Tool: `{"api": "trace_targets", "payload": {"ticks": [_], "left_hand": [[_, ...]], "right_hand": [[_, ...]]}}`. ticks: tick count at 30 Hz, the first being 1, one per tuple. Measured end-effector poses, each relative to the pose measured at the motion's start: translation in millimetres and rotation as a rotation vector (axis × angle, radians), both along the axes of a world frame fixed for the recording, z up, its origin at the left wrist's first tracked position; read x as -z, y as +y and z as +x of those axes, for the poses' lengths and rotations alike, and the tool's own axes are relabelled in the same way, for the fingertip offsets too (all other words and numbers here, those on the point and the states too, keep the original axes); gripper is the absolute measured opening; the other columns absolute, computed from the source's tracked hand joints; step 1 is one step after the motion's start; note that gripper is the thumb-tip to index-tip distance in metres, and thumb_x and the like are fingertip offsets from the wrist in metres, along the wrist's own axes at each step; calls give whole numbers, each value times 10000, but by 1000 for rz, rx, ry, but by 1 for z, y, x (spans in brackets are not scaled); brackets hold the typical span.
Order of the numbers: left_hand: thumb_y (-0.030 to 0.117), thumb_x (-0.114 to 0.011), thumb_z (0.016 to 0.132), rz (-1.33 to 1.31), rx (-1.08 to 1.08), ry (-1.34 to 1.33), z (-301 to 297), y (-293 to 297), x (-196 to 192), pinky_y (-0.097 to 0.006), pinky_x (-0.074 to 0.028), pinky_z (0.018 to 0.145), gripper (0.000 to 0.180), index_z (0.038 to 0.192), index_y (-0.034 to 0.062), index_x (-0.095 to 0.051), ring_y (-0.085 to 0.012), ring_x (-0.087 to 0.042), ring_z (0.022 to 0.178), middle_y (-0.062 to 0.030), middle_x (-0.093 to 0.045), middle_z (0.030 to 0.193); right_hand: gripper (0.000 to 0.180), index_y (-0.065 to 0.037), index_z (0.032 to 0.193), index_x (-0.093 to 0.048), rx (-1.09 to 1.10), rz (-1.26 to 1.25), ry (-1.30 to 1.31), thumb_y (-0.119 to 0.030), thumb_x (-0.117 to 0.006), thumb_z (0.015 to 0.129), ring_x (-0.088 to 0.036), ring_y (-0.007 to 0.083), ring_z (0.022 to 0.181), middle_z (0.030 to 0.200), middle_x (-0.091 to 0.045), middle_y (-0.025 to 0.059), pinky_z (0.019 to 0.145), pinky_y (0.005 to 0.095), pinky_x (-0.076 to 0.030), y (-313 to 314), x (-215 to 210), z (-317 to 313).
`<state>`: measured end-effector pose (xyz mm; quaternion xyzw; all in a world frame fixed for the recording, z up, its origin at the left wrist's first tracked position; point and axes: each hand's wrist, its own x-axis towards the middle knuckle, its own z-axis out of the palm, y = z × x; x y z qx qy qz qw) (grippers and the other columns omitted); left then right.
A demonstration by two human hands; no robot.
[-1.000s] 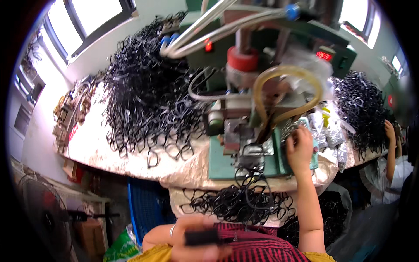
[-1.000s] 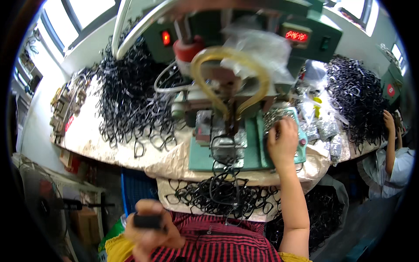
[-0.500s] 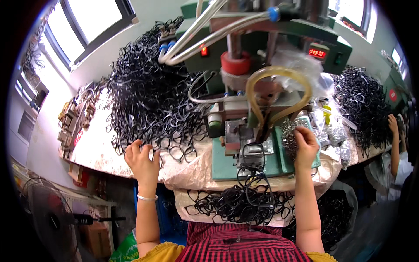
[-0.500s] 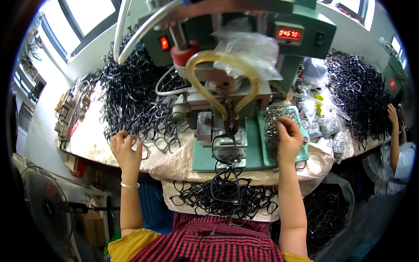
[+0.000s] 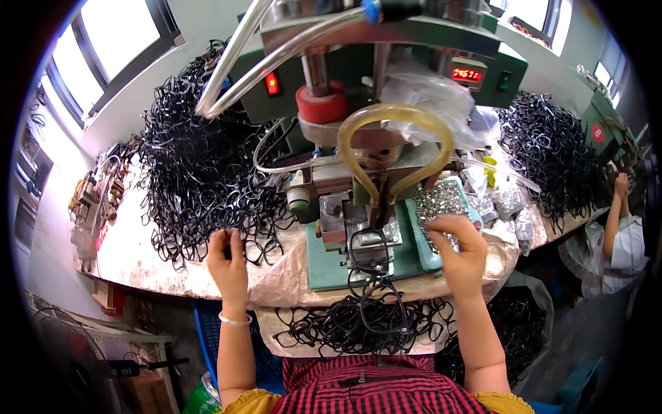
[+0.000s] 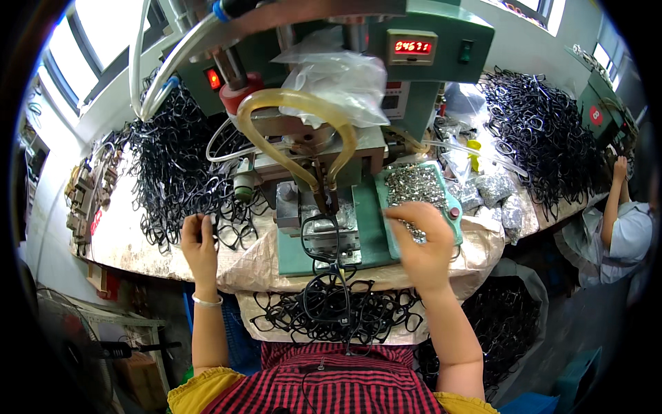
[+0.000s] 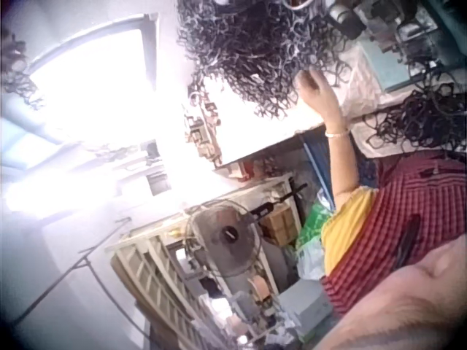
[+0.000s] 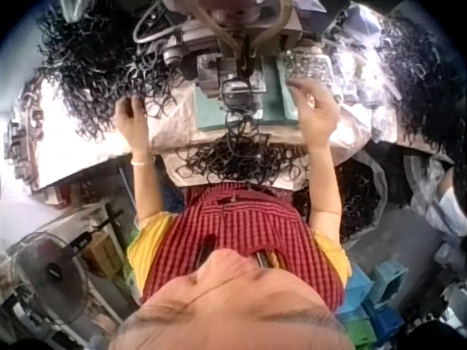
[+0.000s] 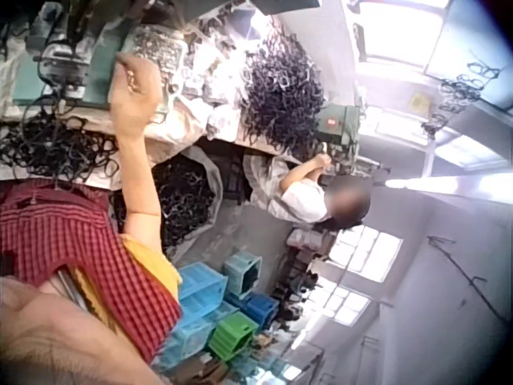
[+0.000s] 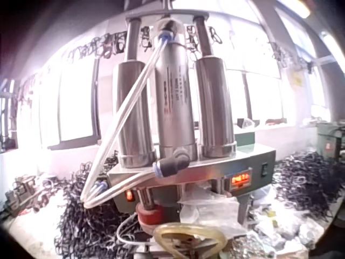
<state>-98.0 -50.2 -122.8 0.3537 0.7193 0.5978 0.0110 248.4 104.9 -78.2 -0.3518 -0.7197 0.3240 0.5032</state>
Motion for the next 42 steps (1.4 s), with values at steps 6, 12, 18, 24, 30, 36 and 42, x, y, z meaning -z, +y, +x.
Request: {"api": "trace_targets", "payload": {"ticks": [6,12,18,24,30,36,42], "left_hand": [[90,-631,1008,203,110,-125,32,22,13,-190,-415,657,68,1010,22,-626,-29,-503,763,33,-577,870],[72,-497,1056,534,396,-99,74,30,-61,-345,-583,784,135,1101,-4,-600,-180,-636,936,-126,-667,992],[-4,-551,990,564,559,203,101,56,-130,-387,-517,904,81,1026,-31,-618,-242,-631,960,-182,-677,1031],[72,-685,911,396,703,454,98,34,-107,-342,-494,860,29,891,84,-703,-224,-677,857,-109,-753,877],[127,-790,781,288,919,783,119,53,-82,-442,-526,862,196,976,114,-787,-234,-579,796,-36,-761,1049],[141,-760,765,303,886,825,119,52,-75,-462,-524,896,263,1027,114,-766,-239,-583,830,-40,-747,1083],[127,-863,745,-338,508,401,123,-37,-40,-387,-499,928,429,1123,35,-681,-322,-665,993,-153,-701,1174]], "right_hand": [[294,12,1122,-642,-167,-174,304,-4,-724,840,-649,146,920,991,-683,75,843,283,-505,6,3,-66],[451,20,1253,-557,-222,-271,361,-6,-746,844,-633,110,963,1088,-653,69,901,257,-489,-1,-2,-66],[480,23,1269,-544,-273,-389,501,-1,-738,830,-638,140,1010,1162,-653,98,971,308,-473,-19,-24,-72],[364,-29,1218,-654,-331,-326,100,-75,-696,859,-588,218,1235,1216,-674,106,1047,369,-442,-4,-33,-21],[234,-101,984,-736,364,231,-609,-178,-781,767,-562,366,1248,1220,-653,161,1027,472,-455,51,64,32],[147,-62,865,-652,282,335,-536,-145,-727,769,-585,385,1188,1160,-656,139,936,474,-494,49,55,19],[108,-56,904,-722,347,280,-387,-125,-718,822,-693,299,843,850,-721,109,767,393,-540,57,64,46]]}}
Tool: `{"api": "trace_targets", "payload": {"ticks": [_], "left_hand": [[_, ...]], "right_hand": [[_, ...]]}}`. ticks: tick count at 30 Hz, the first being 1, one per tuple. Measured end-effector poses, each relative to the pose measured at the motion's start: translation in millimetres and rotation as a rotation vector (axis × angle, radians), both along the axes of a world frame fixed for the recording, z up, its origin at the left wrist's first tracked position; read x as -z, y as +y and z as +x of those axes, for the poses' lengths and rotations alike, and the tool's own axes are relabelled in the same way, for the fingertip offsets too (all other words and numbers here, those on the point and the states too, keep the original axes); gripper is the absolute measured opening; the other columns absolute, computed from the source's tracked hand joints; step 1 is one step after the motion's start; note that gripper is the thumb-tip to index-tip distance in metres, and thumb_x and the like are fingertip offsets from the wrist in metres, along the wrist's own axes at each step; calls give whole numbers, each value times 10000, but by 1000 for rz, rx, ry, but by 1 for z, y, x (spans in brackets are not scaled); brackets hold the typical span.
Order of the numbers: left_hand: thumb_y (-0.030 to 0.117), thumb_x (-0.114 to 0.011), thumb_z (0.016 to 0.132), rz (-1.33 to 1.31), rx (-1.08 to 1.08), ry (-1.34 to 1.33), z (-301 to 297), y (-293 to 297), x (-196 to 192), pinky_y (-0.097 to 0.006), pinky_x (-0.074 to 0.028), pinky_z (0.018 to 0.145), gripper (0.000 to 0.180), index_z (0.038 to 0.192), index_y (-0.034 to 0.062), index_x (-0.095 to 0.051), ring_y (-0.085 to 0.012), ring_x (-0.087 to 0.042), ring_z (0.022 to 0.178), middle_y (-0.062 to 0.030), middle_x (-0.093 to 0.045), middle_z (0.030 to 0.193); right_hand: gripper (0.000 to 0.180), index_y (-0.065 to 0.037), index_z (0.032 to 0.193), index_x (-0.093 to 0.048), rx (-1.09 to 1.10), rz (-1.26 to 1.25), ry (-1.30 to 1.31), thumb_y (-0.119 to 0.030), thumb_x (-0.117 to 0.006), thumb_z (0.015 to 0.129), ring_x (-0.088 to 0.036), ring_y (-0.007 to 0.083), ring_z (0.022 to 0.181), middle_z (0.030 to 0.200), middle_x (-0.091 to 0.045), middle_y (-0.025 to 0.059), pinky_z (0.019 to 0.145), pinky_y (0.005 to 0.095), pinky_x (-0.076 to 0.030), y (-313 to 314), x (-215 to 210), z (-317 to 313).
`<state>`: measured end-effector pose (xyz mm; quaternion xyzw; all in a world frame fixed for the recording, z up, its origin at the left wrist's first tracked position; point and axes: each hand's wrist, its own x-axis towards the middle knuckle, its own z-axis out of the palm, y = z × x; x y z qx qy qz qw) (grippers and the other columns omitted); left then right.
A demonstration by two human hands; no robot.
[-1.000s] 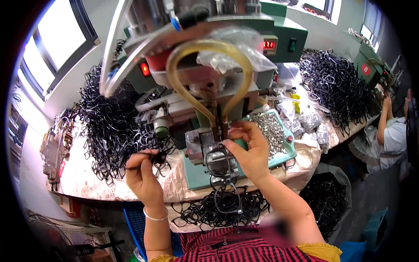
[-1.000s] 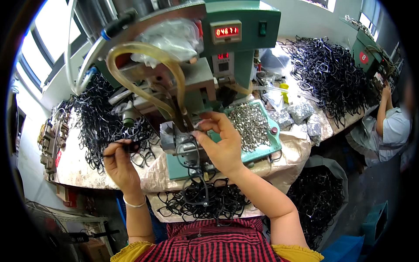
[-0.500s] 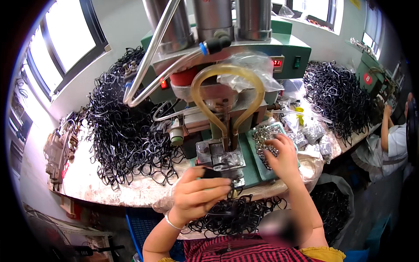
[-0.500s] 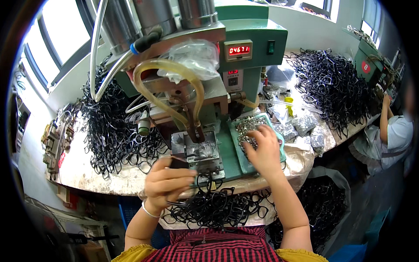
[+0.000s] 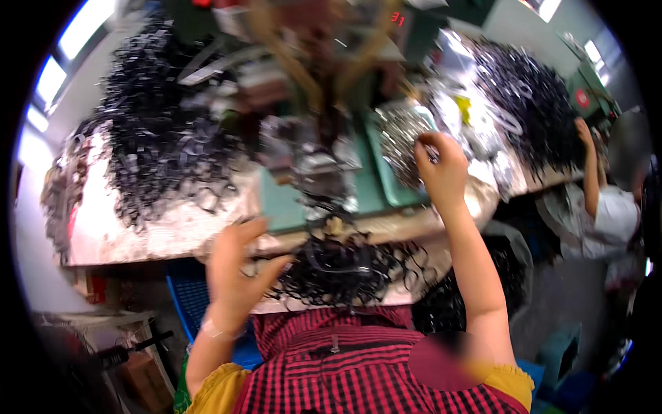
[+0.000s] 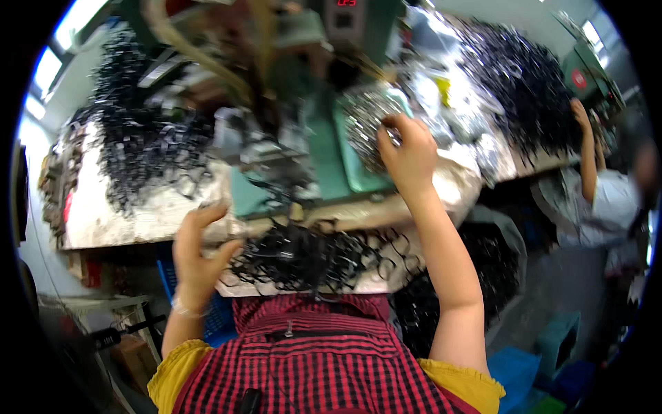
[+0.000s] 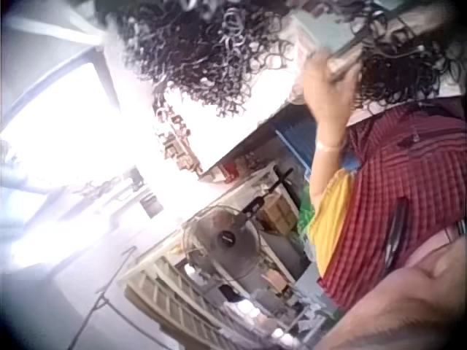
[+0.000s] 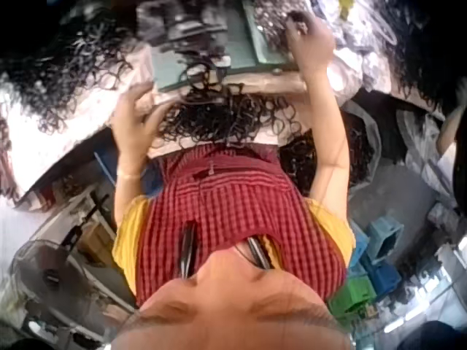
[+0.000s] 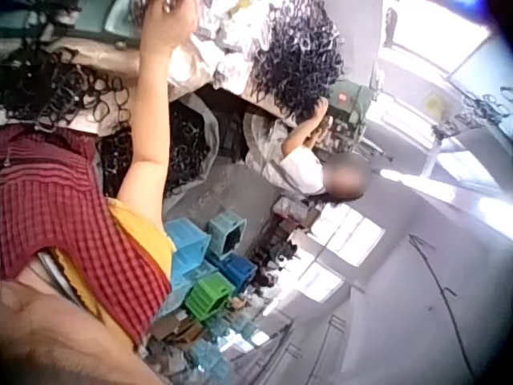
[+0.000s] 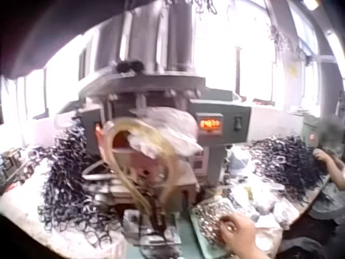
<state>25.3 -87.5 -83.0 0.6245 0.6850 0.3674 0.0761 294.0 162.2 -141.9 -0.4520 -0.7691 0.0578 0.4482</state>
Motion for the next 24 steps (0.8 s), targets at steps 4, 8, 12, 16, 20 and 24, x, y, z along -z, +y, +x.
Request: {"api": "trace_targets", "payload": {"ticks": [4,8,12,16,20,24], "left_hand": [[201,-729,913,-783,-48,-456,-67,-88,101,-328,-545,794,464,1280,-54,-603,-197,-695,866,-132,-734,1039],[214,-645,949,-1049,4,-641,-34,-53,143,-351,-343,1122,598,1465,-19,-452,-271,-455,1371,-223,-516,1444],[536,-765,799,-793,521,-677,74,8,120,-488,-347,1149,915,1517,78,-430,-425,-418,1403,-277,-462,1477],[595,-739,826,-679,950,-437,202,54,154,-460,-409,1114,923,1507,52,-433,-424,-502,1326,-317,-502,1417],[487,-739,857,-455,1216,-367,339,51,194,-461,-432,1092,793,1448,22,-487,-410,-520,1297,-240,-553,1403],[378,-751,827,-507,1200,107,308,43,155,-440,-549,878,438,1142,84,-676,-317,-629,1073,-116,-677,1104]], "right_hand": [[187,-11,964,-724,-156,-298,193,-132,-689,826,-723,243,794,852,-740,140,766,335,-554,7,-12,17],[181,-43,940,-746,-191,-356,200,-140,-676,805,-680,157,740,823,-742,87,738,284,-540,2,-20,44],[176,-49,937,-756,-192,-370,197,-135,-683,803,-668,126,759,824,-741,66,741,267,-532,-8,-18,60],[169,-50,926,-755,-210,-249,187,-130,-693,791,-702,169,765,817,-741,93,743,294,-552,-14,-35,55],[164,-43,931,-744,-213,-255,152,-130,-702,798,-674,184,751,809,-723,91,728,299,-531,-21,-47,39],[143,-21,912,-741,-289,-315,231,-103,-700,802,-697,263,809,863,-728,148,762,356,-530,-20,-34,24]]}}
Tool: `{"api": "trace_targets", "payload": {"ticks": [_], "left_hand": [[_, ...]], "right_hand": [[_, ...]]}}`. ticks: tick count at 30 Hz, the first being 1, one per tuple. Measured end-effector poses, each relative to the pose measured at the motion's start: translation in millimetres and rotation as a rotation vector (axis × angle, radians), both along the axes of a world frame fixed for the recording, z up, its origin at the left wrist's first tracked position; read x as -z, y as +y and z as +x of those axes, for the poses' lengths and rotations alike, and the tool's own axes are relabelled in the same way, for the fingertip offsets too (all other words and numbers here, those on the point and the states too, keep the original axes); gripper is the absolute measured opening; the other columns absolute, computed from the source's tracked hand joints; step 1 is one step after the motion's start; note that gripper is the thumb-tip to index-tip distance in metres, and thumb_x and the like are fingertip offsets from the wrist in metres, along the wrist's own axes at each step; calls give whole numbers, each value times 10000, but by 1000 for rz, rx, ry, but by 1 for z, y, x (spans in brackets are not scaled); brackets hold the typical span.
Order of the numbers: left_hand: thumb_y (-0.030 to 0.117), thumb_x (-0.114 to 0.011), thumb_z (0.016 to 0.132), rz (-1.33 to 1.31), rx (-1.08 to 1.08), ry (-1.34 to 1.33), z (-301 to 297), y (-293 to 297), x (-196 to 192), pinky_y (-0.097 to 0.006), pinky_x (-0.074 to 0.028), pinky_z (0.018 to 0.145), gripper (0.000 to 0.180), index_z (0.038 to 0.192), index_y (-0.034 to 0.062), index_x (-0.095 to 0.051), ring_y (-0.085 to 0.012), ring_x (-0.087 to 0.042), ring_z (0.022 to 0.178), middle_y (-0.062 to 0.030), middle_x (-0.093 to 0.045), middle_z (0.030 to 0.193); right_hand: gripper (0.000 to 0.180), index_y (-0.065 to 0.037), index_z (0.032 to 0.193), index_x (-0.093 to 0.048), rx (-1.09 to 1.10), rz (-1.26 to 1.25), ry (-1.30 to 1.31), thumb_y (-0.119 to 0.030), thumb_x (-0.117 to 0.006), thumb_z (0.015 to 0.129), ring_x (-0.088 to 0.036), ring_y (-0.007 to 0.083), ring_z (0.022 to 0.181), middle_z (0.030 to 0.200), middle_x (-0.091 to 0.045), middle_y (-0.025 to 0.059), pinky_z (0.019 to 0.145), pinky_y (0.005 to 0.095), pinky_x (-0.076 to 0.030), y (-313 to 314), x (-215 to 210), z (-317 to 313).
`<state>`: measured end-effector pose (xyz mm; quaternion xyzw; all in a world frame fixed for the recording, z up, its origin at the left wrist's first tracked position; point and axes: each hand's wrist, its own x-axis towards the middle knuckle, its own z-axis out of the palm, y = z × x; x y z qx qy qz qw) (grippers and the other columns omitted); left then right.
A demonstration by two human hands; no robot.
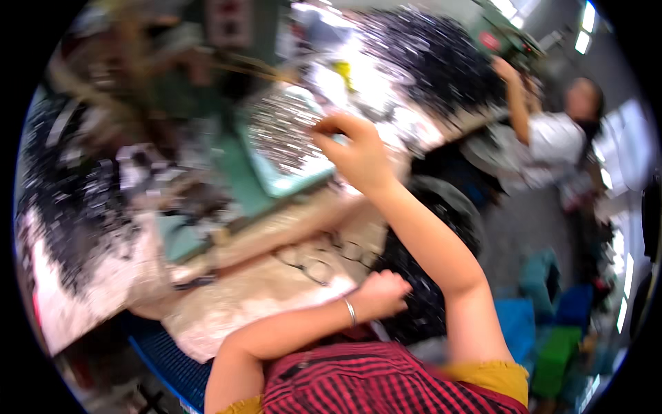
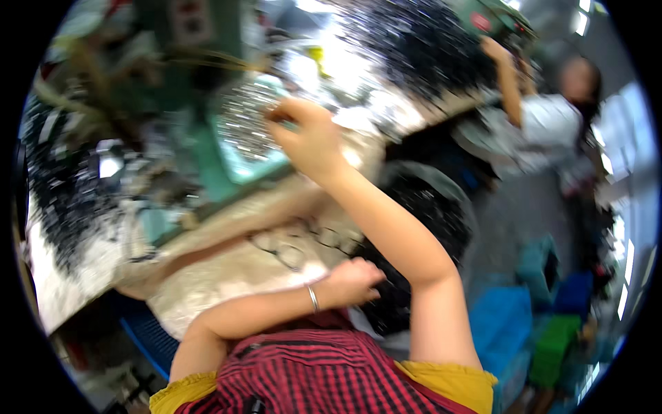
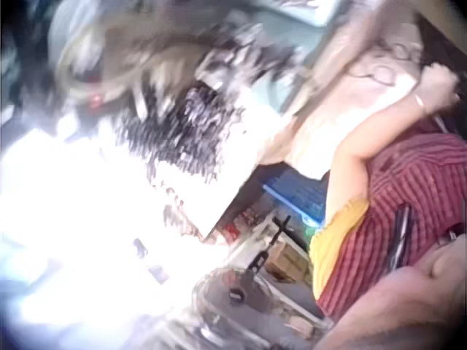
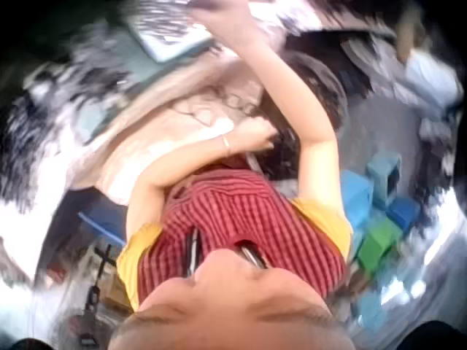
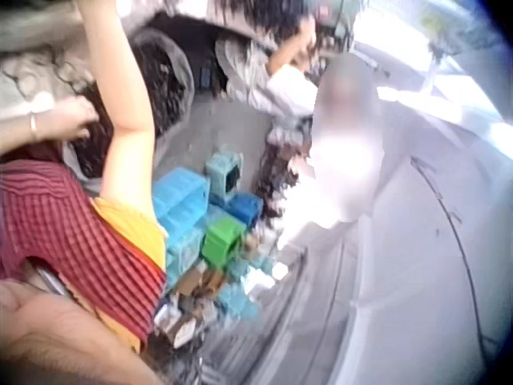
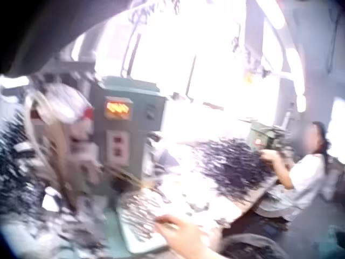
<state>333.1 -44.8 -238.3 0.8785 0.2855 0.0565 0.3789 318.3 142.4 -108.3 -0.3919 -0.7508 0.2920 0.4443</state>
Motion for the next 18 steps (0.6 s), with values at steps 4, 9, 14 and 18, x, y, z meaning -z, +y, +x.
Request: {"api": "trace_targets", "payload": {"ticks": [4,9,14,18], "left_hand": [[315,-672,938,-394,31,-174,-153,-14,-58,-431,-508,915,412,1222,18,-638,-360,-639,1026,-161,-684,1074],[175,-716,938,-517,-678,-161,-352,-19,-161,-331,-551,820,230,1113,27,-726,-172,-689,976,-84,-745,1090],[48,-708,828,809,-1574,182,-462,-4,-125,-389,-495,833,123,950,50,-688,-292,-628,914,-97,-671,923],[78,-747,771,918,-1466,330,-495,25,-119,-429,-480,882,315,1072,71,-655,-340,-587,1006,-123,-646,1040]], "right_hand": [[109,-6,927,-759,102,-111,25,-15,-724,824,-695,190,892,918,-740,96,833,297,-517,-34,1,1],[145,-1,953,-740,-172,-66,287,29,-720,812,-679,161,889,942,-723,72,821,292,-519,-37,-32,-68],[346,7,1154,-627,-165,-197,519,-13,-740,828,-657,123,896,960,-698,61,838,261,-500,-35,-30,-131],[418,14,1215,-576,-136,-271,564,-13,-740,832,-648,106,907,955,-689,55,846,255,-493,-41,-31,-137]]}}
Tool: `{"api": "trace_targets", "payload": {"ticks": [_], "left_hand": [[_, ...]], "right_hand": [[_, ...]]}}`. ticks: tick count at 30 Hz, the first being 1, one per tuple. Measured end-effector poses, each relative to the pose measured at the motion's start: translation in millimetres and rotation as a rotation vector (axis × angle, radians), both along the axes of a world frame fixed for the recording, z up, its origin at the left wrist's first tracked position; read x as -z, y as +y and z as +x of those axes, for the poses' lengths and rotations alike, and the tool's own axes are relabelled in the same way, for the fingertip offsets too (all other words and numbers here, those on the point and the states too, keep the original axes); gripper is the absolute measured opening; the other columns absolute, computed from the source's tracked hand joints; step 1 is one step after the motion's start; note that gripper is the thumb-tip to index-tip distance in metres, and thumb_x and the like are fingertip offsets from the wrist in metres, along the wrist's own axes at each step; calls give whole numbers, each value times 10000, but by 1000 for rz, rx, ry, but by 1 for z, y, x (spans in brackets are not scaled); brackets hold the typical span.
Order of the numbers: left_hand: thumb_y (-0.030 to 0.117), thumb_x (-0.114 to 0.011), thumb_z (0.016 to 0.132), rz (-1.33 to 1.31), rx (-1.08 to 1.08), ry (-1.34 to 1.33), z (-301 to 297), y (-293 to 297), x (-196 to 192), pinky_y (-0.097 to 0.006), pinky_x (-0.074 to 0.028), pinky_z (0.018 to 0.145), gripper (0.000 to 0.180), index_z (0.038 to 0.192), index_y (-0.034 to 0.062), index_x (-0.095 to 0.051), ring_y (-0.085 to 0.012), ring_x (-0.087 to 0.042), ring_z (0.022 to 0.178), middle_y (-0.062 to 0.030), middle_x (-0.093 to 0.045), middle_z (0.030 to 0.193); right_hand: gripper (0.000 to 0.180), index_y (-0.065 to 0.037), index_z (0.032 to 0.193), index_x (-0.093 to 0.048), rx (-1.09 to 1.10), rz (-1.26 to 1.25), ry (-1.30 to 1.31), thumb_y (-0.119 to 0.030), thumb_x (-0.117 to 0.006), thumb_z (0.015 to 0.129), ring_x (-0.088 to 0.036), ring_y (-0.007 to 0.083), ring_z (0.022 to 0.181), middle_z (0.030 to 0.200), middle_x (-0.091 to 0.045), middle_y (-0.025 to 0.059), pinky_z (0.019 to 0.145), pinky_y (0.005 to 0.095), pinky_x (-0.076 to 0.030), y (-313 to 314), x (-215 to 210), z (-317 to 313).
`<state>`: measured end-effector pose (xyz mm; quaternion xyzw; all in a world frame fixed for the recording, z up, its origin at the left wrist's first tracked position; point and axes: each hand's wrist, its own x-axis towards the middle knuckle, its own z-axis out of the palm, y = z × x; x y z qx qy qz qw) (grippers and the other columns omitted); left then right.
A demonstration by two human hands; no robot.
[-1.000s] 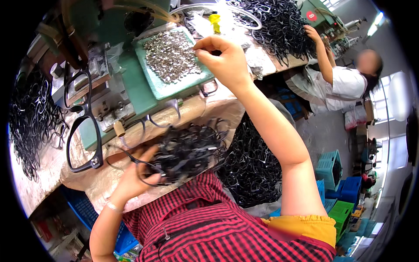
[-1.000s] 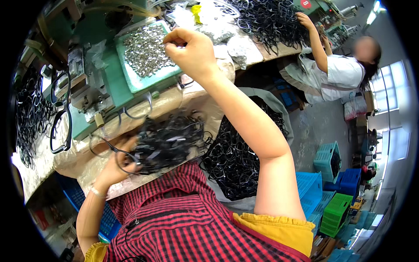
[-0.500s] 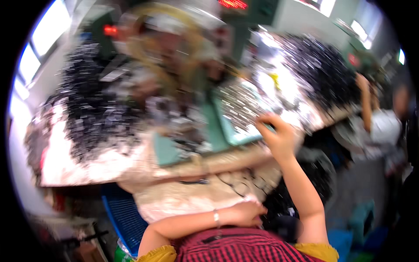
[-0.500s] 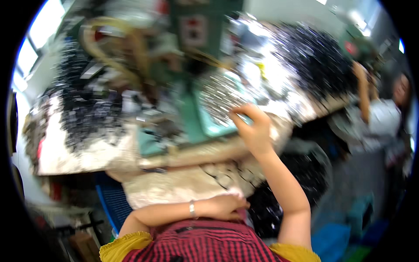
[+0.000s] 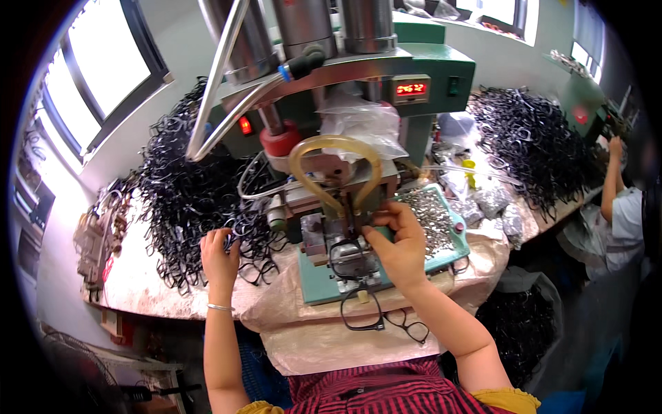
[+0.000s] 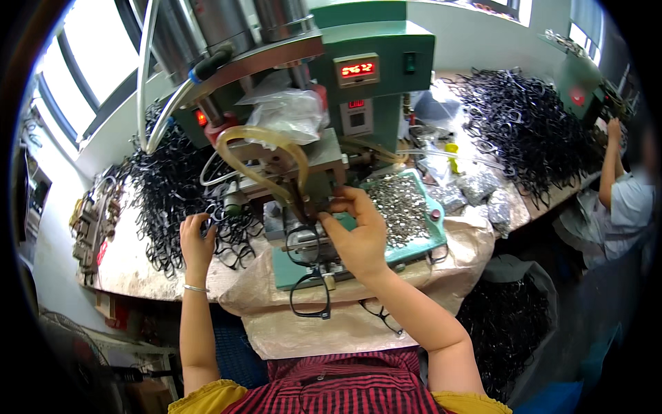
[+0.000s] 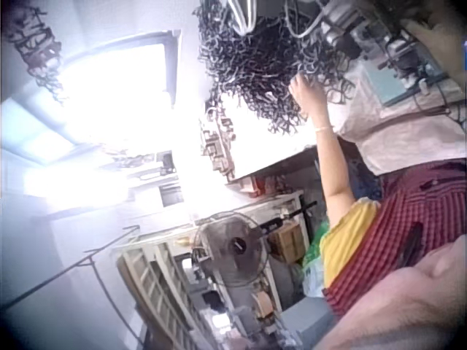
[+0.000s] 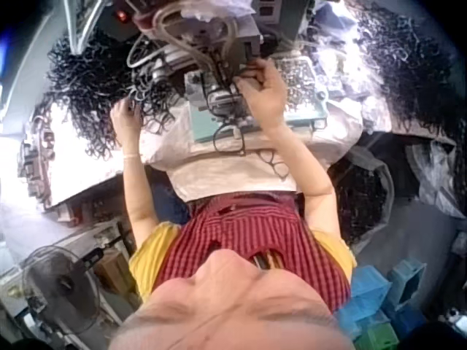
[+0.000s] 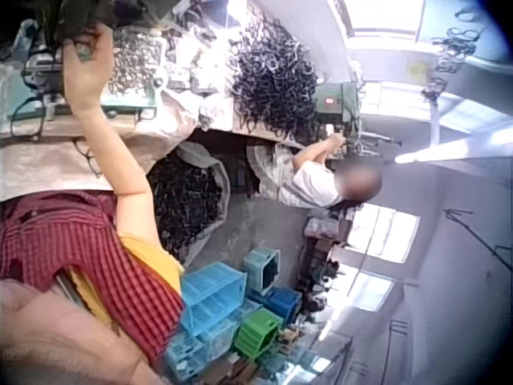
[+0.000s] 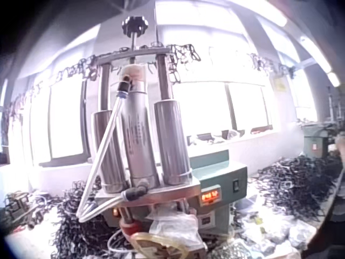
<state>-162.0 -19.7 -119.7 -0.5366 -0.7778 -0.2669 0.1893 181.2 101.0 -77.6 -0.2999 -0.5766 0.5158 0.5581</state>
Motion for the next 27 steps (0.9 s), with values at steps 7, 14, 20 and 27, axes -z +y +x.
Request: {"api": "trace_targets", "payload": {"ticks": [7,14,20,27], "left_hand": [[-22,-621,697,-363,-19,63,-67,36,18,-434,-516,866,450,1144,14,-654,-362,-595,956,-162,-649,953],[64,-662,801,-421,46,-315,-22,-2,-43,-374,-548,703,33,808,44,-636,-265,-651,741,-114,-675,810],[213,-448,1031,-368,865,-2287,171,-32,-70,-387,-566,690,180,1022,35,-476,-367,-697,765,-299,-685,874],[234,-423,1040,-276,818,-2515,231,7,-75,-309,-548,710,181,999,66,-476,-267,-686,742,-253,-691,820]], "right_hand": [[445,21,1254,-553,-197,-170,198,1,-726,844,-640,106,979,1095,-673,61,911,256,-481,-13,-23,-8],[480,-12,1300,-579,-231,-29,-164,-14,-683,831,-639,240,1158,1277,-657,137,1018,354,-469,-33,-47,31],[297,-68,1038,-717,392,385,-1087,-140,-783,757,-425,415,1373,1311,-581,241,1057,502,-424,35,38,91],[130,-74,863,-735,430,375,-884,-140,-793,767,-548,401,1251,1206,-648,201,1028,469,-447,57,64,97]]}}
